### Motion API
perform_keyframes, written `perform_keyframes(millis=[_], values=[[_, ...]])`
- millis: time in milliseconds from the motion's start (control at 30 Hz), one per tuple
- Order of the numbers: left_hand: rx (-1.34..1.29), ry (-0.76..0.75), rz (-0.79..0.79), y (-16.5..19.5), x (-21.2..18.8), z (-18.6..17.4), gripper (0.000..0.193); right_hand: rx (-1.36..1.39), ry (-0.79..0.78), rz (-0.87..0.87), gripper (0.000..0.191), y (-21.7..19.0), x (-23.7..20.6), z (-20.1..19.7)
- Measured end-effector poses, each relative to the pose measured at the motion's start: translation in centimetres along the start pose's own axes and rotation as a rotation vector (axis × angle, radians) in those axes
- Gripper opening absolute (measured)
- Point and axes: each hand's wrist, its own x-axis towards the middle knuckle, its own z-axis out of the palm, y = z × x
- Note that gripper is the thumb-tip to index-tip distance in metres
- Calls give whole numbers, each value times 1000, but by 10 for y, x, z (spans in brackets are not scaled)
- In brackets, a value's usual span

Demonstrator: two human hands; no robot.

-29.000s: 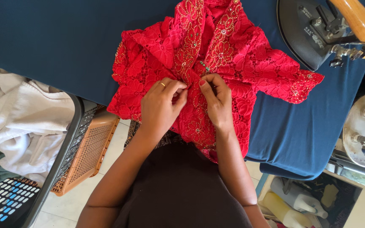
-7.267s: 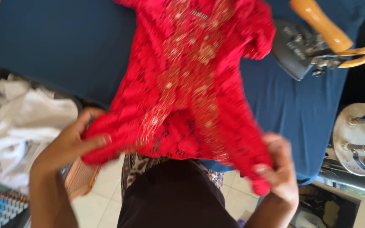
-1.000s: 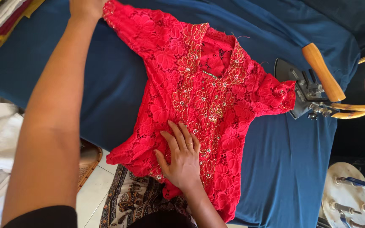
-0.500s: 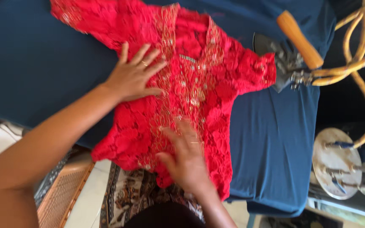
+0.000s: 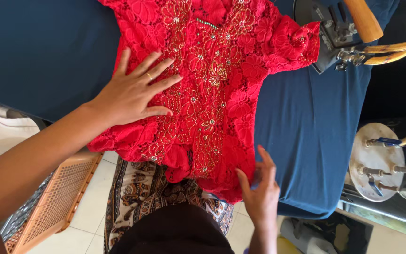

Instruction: The person lays a red lace blouse on an ironing table, turns it over and fastens its front closures, then irons the body and sleeves with a steam iron. They reposition the blouse, iron the reverse side, and fold it at the end.

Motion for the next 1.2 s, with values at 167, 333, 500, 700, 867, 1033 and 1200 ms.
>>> perform_keyframes(millis=[167, 333, 500, 700, 867, 1033, 1200], values=[[-84, 178, -16, 7, 22, -14, 54, 29, -237, 121, 69, 12, 20, -31], [-327, 426, 153, 24, 110, -16, 30, 28, -105, -28, 48, 39, 100, -73], [-308, 416, 90, 70, 232, 17, 47, -339, 70, -285, 26, 67, 236, -62], [-115, 228, -56, 92, 261, 44, 71, -444, 212, -201, 32, 94, 354, -2], [-59, 203, -99, 88, 264, 48, 82, -578, 354, -91, 25, 124, 363, -31], [-97, 181, -42, 86, 265, 49, 83, -770, 156, -21, 38, 107, 334, -72], [-30, 171, -12, 84, 265, 56, 81, -763, 338, -209, 44, 57, 349, -100]])
